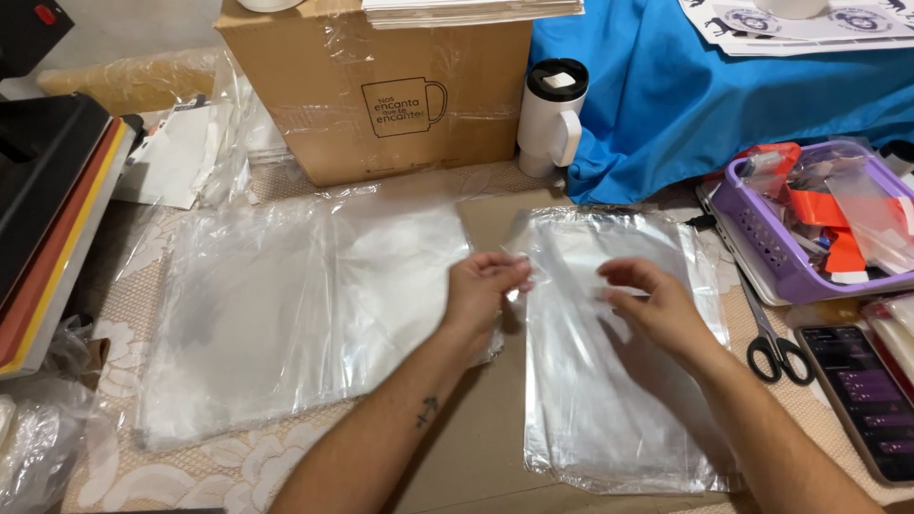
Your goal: Organizing and smoothing clear plastic packaging sleeves on a workbench near a heat press.
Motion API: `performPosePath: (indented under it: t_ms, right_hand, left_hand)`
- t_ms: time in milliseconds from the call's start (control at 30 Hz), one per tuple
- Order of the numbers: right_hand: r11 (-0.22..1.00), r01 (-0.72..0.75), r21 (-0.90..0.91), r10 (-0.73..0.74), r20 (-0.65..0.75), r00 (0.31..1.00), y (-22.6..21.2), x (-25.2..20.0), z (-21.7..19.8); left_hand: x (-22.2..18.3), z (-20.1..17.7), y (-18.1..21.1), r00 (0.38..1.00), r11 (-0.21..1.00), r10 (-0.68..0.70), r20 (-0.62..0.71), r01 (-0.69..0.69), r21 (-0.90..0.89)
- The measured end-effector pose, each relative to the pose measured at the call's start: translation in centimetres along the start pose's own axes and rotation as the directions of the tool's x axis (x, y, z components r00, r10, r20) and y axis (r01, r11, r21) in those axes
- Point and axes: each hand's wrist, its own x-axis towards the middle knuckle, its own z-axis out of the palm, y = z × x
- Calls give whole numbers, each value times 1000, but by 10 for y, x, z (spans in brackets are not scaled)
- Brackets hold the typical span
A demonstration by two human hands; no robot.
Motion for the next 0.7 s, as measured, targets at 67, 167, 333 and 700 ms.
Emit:
performPosePath:
  t_ms: [67,167,333,700]
  right_hand:
    - [982,133,-132,-125,70,990,6,-7,6]
    - [887,377,-265,-315,249,916,5,-7,20]
    - [735,596,-323,-426,464,777,-9,-6,47]
    - [582,755,-302,-531,562,634,7,27,64]
  left_hand:
    - [6,-17,23,998,999,26,-57,-24,30]
    - [-1,-34,59,991,1000,14,-135,-10,27]
    - [-48,-42,101,983,984,-176,-51,174,-43]
    - [-7,-132,91,987,952,-1,-163,51,302]
